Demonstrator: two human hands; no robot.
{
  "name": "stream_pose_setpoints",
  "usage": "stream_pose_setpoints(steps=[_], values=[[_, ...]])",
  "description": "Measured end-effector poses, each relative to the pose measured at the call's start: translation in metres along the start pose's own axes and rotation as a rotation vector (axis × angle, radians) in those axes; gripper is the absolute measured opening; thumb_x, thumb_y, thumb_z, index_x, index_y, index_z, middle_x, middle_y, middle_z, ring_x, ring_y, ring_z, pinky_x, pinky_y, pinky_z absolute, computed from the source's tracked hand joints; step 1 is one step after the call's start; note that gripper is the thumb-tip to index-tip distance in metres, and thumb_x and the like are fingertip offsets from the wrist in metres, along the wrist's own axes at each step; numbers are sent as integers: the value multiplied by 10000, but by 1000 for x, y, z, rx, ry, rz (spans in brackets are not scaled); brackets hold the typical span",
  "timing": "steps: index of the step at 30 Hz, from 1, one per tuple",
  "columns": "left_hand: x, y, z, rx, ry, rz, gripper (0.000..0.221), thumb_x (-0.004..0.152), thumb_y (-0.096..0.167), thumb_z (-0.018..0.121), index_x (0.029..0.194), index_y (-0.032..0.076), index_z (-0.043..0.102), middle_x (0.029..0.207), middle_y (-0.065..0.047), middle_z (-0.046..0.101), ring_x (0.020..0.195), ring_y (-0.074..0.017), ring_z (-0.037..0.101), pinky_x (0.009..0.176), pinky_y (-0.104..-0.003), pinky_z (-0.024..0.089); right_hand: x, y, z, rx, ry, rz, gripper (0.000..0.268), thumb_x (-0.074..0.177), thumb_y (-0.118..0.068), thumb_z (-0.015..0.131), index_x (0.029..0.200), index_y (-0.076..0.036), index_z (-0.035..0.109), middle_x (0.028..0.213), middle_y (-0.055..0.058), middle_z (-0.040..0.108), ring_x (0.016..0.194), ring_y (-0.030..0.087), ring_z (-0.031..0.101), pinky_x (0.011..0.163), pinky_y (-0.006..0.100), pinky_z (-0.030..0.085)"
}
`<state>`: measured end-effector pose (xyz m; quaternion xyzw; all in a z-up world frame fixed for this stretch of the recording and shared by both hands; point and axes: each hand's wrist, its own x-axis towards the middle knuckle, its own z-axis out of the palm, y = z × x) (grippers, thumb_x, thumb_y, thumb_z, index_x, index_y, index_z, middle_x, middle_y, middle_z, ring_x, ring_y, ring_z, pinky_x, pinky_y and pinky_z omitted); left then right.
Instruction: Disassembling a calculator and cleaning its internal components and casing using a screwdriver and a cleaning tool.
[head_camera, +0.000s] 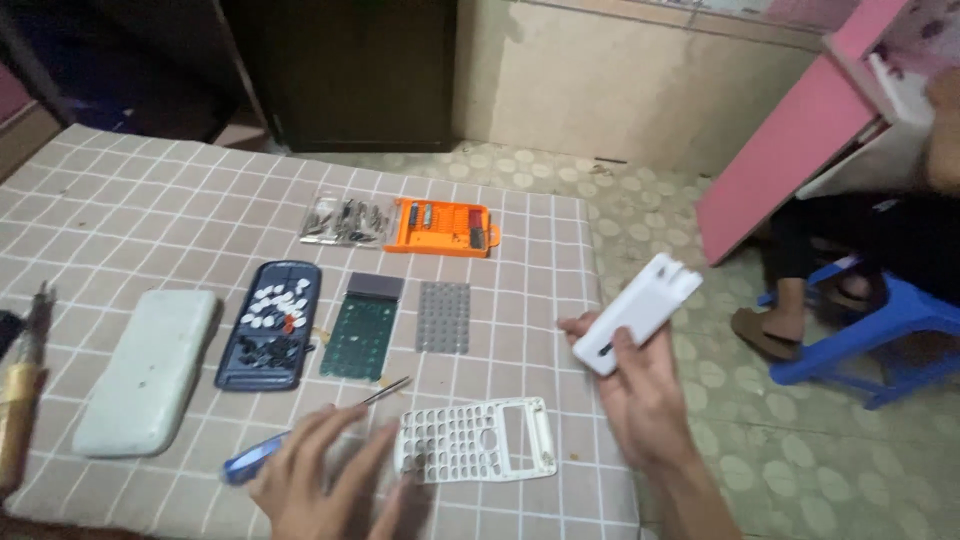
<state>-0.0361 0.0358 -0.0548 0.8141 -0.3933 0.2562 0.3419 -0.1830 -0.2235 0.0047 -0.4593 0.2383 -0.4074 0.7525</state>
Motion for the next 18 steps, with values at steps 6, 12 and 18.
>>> stream_pose_setpoints(steps=[6, 12, 18], values=[[-1, 15, 28, -66, -194, 51, 500, 730, 561, 764, 1215, 448, 726, 1344, 113, 657, 1324, -209, 548, 999, -537, 371, -14, -2, 7, -58, -101, -111, 607, 938, -65, 585, 1496, -46, 348, 1097, 179, 628, 1047, 347, 696, 1102, 462, 432], [-3, 13, 38, -130, -152, 101, 544, 671, 591, 761, 1186, 418, 741, 1294, 118, 689, 1310, -222, 577, 981, -529, 383, -21, 3, -2, -128, -109, -93, 731, 779, 82, 643, 1462, -52, 418, 964, 119, 641, 1101, 292, 636, 1073, 453, 407], [-15, -4, 58, 63, -390, 74, 766, 637, 839, 661, 1334, 522, 629, 1338, 231, 630, 1293, -187, 517, 900, -562, 372, -30, -1, 3, 56, -298, 72, 401, 998, -141, 516, 1333, 64, 435, 1148, 253, 602, 1073, 464, 708, 988, 529, 509]])
